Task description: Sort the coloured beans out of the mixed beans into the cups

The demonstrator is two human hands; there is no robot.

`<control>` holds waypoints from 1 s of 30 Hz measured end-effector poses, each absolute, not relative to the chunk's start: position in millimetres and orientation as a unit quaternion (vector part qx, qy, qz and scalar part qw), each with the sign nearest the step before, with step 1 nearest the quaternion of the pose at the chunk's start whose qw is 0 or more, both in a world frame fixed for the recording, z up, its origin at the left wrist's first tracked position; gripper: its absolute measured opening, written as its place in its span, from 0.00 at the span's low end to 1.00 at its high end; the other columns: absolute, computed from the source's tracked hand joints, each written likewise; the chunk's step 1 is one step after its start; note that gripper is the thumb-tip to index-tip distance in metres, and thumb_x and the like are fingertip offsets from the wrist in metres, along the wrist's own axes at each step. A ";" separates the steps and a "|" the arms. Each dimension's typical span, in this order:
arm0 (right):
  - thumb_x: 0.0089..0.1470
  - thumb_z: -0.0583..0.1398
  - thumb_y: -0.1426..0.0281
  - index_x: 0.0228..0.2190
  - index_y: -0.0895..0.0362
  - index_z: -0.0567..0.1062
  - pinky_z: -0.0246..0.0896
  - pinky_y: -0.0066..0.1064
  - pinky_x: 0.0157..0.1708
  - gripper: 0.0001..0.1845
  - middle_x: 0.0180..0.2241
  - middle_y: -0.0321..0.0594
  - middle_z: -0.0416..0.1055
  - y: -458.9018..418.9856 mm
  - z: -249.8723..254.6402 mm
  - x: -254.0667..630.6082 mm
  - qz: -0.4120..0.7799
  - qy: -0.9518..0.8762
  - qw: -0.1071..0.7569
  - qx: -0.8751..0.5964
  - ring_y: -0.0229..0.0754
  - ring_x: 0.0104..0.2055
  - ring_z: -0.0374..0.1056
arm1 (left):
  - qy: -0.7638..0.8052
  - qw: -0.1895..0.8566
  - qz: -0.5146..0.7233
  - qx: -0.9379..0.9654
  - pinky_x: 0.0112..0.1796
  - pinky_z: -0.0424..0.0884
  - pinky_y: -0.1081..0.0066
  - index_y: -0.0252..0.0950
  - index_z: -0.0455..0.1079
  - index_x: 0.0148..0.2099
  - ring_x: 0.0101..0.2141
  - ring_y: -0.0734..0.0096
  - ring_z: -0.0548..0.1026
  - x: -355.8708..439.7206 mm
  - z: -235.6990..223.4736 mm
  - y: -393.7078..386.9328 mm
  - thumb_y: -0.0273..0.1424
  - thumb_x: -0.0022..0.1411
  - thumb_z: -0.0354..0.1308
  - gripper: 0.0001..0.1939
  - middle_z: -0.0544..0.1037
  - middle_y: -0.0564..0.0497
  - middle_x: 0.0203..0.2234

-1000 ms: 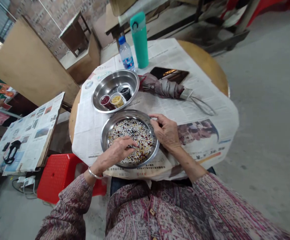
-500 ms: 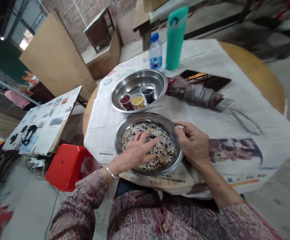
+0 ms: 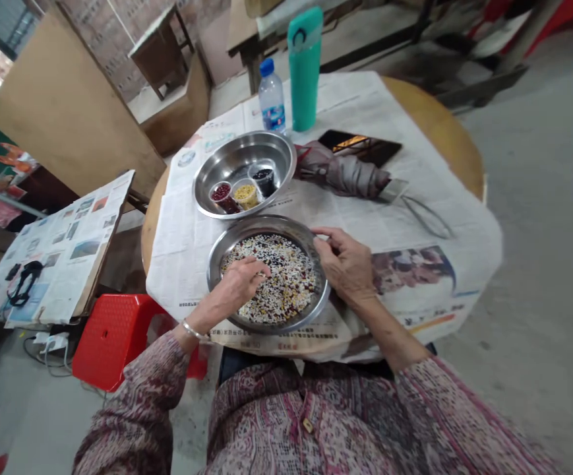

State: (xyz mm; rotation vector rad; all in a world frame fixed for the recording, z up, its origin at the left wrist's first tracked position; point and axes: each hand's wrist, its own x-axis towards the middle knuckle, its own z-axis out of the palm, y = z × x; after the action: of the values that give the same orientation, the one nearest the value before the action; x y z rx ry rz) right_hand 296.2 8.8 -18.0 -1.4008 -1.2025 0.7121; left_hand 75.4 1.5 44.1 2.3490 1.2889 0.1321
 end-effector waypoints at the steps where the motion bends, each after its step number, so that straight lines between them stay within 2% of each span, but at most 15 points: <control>1: 0.55 0.60 0.62 0.38 0.53 0.81 0.50 0.32 0.23 0.13 0.18 0.30 0.61 9.2 -17.7 296.1 0.303 -0.506 0.550 -0.591 0.37 0.20 0.55 | 0.457 0.235 0.053 0.856 0.51 0.73 0.65 0.35 0.74 0.44 0.44 0.66 0.76 72.1 46.7 -5.1 0.22 0.69 0.54 0.08 0.77 0.48 0.38; 3: 0.55 0.60 0.63 0.38 0.52 0.81 0.51 0.32 0.23 0.12 0.18 0.29 0.60 9.8 -17.7 296.3 0.302 -0.507 0.550 -0.591 0.37 0.20 0.54 | 0.429 0.256 0.040 0.865 0.52 0.73 0.64 0.36 0.74 0.45 0.45 0.66 0.75 68.2 51.0 -18.7 0.26 0.70 0.58 0.04 0.76 0.49 0.41; 7: 0.56 0.60 0.63 0.38 0.53 0.80 0.51 0.32 0.24 0.12 0.18 0.29 0.60 10.3 -18.5 296.4 0.297 -0.509 0.556 -0.586 0.36 0.20 0.54 | 0.359 0.277 0.010 0.891 0.56 0.72 0.65 0.38 0.72 0.51 0.51 0.66 0.74 73.4 52.9 -35.6 0.27 0.70 0.59 0.09 0.75 0.48 0.48; 13: 0.56 0.59 0.62 0.37 0.51 0.81 0.53 0.33 0.24 0.11 0.19 0.32 0.62 9.2 -14.9 296.0 0.308 -0.501 0.550 -0.593 0.39 0.21 0.56 | 0.333 0.167 -0.014 0.928 0.58 0.70 0.57 0.41 0.72 0.55 0.56 0.60 0.69 95.2 44.4 -19.1 0.24 0.72 0.51 0.14 0.72 0.46 0.57; 17: 0.56 0.60 0.62 0.37 0.50 0.81 0.52 0.34 0.24 0.11 0.19 0.32 0.62 8.5 -12.6 296.6 0.316 -0.497 0.544 -0.598 0.39 0.21 0.55 | 0.376 0.117 0.008 0.919 0.60 0.66 0.50 0.43 0.71 0.57 0.61 0.52 0.63 99.3 42.6 3.2 0.28 0.71 0.57 0.14 0.67 0.46 0.63; 24: 0.55 0.60 0.62 0.38 0.52 0.81 0.51 0.32 0.23 0.12 0.18 0.30 0.60 9.7 -13.5 296.3 0.303 -0.501 0.545 -0.600 0.37 0.20 0.53 | 0.468 0.150 -0.007 0.871 0.54 0.72 0.61 0.36 0.73 0.47 0.47 0.64 0.73 71.6 48.9 24.7 0.18 0.69 0.48 0.15 0.73 0.46 0.44; 28: 0.56 0.59 0.64 0.38 0.52 0.80 0.50 0.33 0.24 0.11 0.17 0.31 0.59 9.9 -12.9 295.9 0.303 -0.502 0.540 -0.604 0.38 0.20 0.53 | 0.512 0.160 -0.016 0.844 0.53 0.73 0.61 0.34 0.72 0.44 0.45 0.65 0.75 53.4 55.2 16.8 0.17 0.67 0.50 0.12 0.74 0.47 0.41; 30: 0.56 0.59 0.64 0.37 0.52 0.80 0.49 0.33 0.24 0.11 0.17 0.31 0.60 10.0 -12.6 295.9 0.298 -0.500 0.545 -0.604 0.37 0.20 0.52 | 0.499 0.181 0.005 0.847 0.53 0.73 0.61 0.36 0.71 0.45 0.45 0.65 0.75 48.2 58.1 6.0 0.21 0.69 0.54 0.08 0.74 0.48 0.41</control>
State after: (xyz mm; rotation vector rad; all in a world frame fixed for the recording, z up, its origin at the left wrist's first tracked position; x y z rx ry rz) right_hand 295.9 10.0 -12.6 -1.4331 -1.1856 0.7072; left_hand 48.2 6.0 58.1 2.3918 1.4102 0.0148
